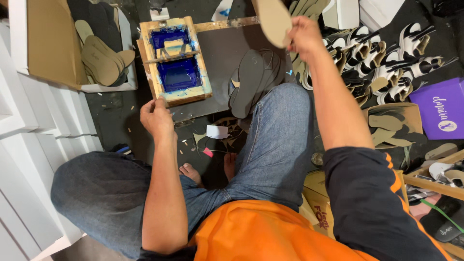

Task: The person sits on the floor and uses a wooden screen printing frame to apply blue ink onto beige shoe insoles. They repeatedly dip the insoles into the ink-filled frame, press them down, and then place them aside.

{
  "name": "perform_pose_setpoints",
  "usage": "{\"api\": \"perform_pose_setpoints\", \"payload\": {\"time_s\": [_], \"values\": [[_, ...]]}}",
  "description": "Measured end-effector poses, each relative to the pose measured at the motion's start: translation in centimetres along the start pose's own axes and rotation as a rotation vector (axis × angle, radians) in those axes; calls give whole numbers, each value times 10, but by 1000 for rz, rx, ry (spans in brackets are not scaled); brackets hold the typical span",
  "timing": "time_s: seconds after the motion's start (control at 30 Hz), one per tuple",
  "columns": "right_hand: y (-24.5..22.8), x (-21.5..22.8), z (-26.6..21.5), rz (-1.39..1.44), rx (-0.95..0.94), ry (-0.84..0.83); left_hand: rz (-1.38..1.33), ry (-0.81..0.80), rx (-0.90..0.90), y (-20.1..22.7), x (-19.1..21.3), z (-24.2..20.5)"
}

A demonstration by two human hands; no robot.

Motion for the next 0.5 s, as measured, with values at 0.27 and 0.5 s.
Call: {"api": "perform_pose_setpoints", "payload": {"time_s": [0.27,0.5], "values": [[-1,28,123,474,142,21,-29,16,32,0,1,0],[2,-82,-43,-991,480,-175,-53,69,28,2,-4,-1]]}}
Point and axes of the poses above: each hand's wrist, its own z-axis towards the middle knuckle, its own x-axis out of the back of the hand, y = z × x, the point moved 4 cm from there along z, towards the middle knuckle, and after that the axes turned 12 degrees about -x, right-handed, at the moved point
